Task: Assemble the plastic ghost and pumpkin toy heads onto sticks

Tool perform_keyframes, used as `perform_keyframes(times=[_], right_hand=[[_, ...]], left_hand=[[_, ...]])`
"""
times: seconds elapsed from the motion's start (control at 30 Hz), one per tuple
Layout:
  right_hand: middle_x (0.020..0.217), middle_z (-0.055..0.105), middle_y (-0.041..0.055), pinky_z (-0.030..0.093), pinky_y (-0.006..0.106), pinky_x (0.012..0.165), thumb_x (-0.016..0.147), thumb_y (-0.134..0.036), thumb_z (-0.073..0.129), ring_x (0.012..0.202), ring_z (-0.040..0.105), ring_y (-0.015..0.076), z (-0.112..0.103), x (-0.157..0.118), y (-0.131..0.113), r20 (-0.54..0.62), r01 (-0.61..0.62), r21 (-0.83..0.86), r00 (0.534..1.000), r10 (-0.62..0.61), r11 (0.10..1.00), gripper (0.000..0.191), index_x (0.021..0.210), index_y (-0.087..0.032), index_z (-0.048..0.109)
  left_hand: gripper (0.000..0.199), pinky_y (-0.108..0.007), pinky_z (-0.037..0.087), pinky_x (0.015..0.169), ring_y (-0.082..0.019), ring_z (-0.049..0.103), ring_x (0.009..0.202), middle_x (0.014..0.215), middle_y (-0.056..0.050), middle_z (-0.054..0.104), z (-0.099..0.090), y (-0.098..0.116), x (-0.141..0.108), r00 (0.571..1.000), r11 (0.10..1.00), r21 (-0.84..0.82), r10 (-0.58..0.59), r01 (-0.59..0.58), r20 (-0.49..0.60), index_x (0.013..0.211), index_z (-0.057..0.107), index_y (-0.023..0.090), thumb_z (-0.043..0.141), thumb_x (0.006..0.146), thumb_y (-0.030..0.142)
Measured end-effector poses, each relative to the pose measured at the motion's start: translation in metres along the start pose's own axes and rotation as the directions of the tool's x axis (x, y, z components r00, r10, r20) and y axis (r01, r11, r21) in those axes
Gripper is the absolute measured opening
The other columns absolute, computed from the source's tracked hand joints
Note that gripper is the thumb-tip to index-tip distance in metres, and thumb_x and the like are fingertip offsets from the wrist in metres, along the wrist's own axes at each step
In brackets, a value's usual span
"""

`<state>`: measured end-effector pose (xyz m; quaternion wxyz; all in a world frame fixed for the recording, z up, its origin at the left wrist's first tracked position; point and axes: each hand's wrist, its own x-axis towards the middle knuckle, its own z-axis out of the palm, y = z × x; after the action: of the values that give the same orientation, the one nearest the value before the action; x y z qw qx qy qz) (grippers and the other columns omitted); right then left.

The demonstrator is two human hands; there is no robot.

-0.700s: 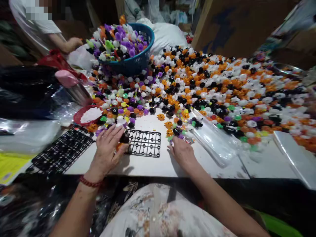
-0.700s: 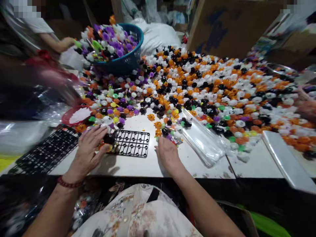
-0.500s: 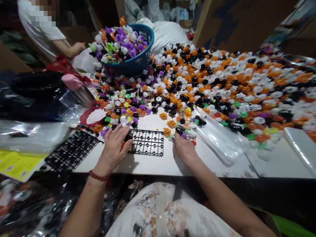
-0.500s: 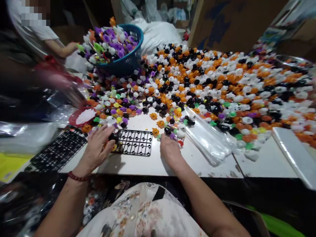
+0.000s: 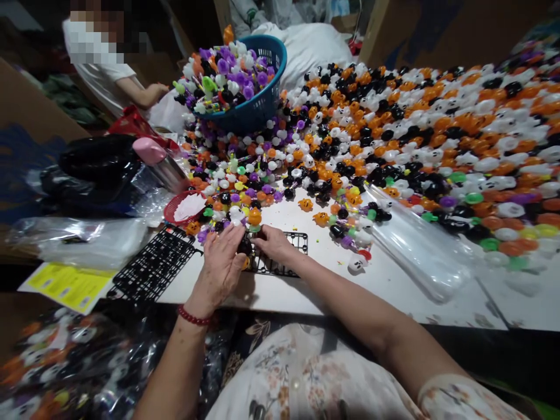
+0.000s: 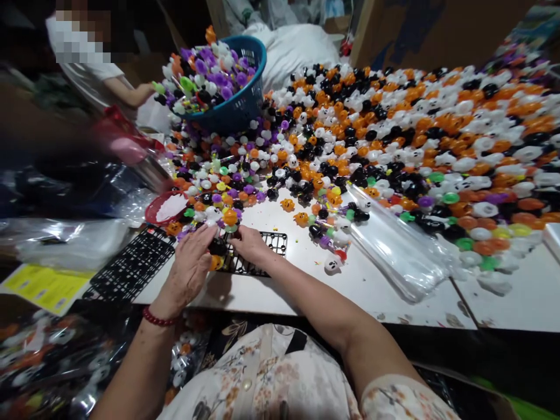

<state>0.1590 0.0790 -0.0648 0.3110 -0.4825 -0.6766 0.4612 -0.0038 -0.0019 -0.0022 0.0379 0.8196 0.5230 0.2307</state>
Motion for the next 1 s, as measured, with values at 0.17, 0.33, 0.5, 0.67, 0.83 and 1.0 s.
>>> perform_keyframes(times=[0.17, 0.33, 0.5, 0.67, 0.83, 1.0], right_hand=[[0.094, 0.071, 0.0051, 0.045, 0.027, 0.077, 0.084, -0.015, 0.058, 0.086, 0.062, 0.0195, -0.005, 0.002, -0.005, 0.041, 0.064, -0.140, 0.997, -0.058, 0.988, 0.014, 0.097, -0.019, 0.063], [0.098, 0.072, 0.0094, 0.045, 0.028, 0.077, 0.087, -0.013, 0.055, 0.088, 0.064, 0.0222, -0.007, -0.001, -0.002, 0.081, 0.117, -0.281, 0.992, -0.098, 0.952, 0.019, 0.104, -0.017, 0.063], [0.101, 0.071, 0.0092, 0.045, 0.028, 0.079, 0.089, -0.013, 0.052, 0.093, 0.064, 0.0222, 0.002, -0.002, 0.003, 0.098, 0.219, -0.359, 0.976, -0.197, 0.907, 0.020, 0.106, -0.016, 0.062], [0.099, 0.070, 0.0068, 0.046, 0.028, 0.081, 0.090, -0.013, 0.055, 0.090, 0.062, 0.0193, -0.008, -0.006, -0.003, 0.133, 0.259, -0.401, 0.966, -0.224, 0.879, 0.019, 0.106, -0.017, 0.064], [0.114, 0.062, 0.0119, 0.047, 0.030, 0.087, 0.093, -0.019, 0.056, 0.098, 0.059, 0.0195, -0.092, -0.041, 0.002, -0.066, 0.125, -0.579, 0.978, -0.199, 0.806, 0.024, 0.117, -0.014, 0.061], [0.108, 0.059, 0.0177, 0.046, 0.033, 0.078, 0.090, -0.008, 0.049, 0.096, 0.058, 0.0254, -0.180, -0.072, 0.025, -0.257, -0.233, -0.839, 0.966, 0.020, 0.491, 0.021, 0.099, -0.012, 0.067]], left_hand=[[0.056, -0.049, 0.014, 0.120, -0.024, 0.033, 0.145, 0.152, -0.010, 0.044, -0.001, -0.001, 0.000, 1.000, 1.000, 0.004, -0.008, 0.007, 0.005, 0.150, 0.035, 0.021, 0.022, 0.102, 0.047], [0.056, -0.049, 0.014, 0.119, -0.024, 0.034, 0.144, 0.153, -0.011, 0.042, 0.001, -0.001, 0.003, 1.000, 1.000, 0.030, 0.007, -0.007, 0.015, 0.150, 0.034, 0.021, 0.024, 0.102, 0.045], [0.054, -0.048, 0.015, 0.118, -0.025, 0.036, 0.143, 0.153, -0.013, 0.042, 0.002, 0.003, 0.009, 0.999, 0.997, 0.072, 0.040, -0.041, 0.006, 0.151, 0.033, 0.020, 0.025, 0.102, 0.041], [0.054, -0.047, 0.016, 0.117, -0.025, 0.038, 0.142, 0.154, -0.014, 0.041, -0.005, 0.010, 0.017, 0.999, 0.989, 0.143, 0.046, -0.045, 0.001, 0.150, 0.035, 0.018, 0.029, 0.101, 0.041], [0.053, -0.047, 0.015, 0.117, -0.025, 0.037, 0.142, 0.153, -0.010, 0.042, -0.010, 0.007, 0.021, 0.999, 0.983, 0.177, 0.041, -0.040, -0.001, 0.150, 0.036, 0.022, 0.029, 0.101, 0.041], [0.054, -0.048, 0.017, 0.116, -0.026, 0.035, 0.143, 0.152, -0.009, 0.044, -0.010, 0.005, 0.029, 0.999, 0.990, 0.136, 0.031, -0.034, 0.026, 0.150, 0.037, 0.023, 0.027, 0.101, 0.044]])
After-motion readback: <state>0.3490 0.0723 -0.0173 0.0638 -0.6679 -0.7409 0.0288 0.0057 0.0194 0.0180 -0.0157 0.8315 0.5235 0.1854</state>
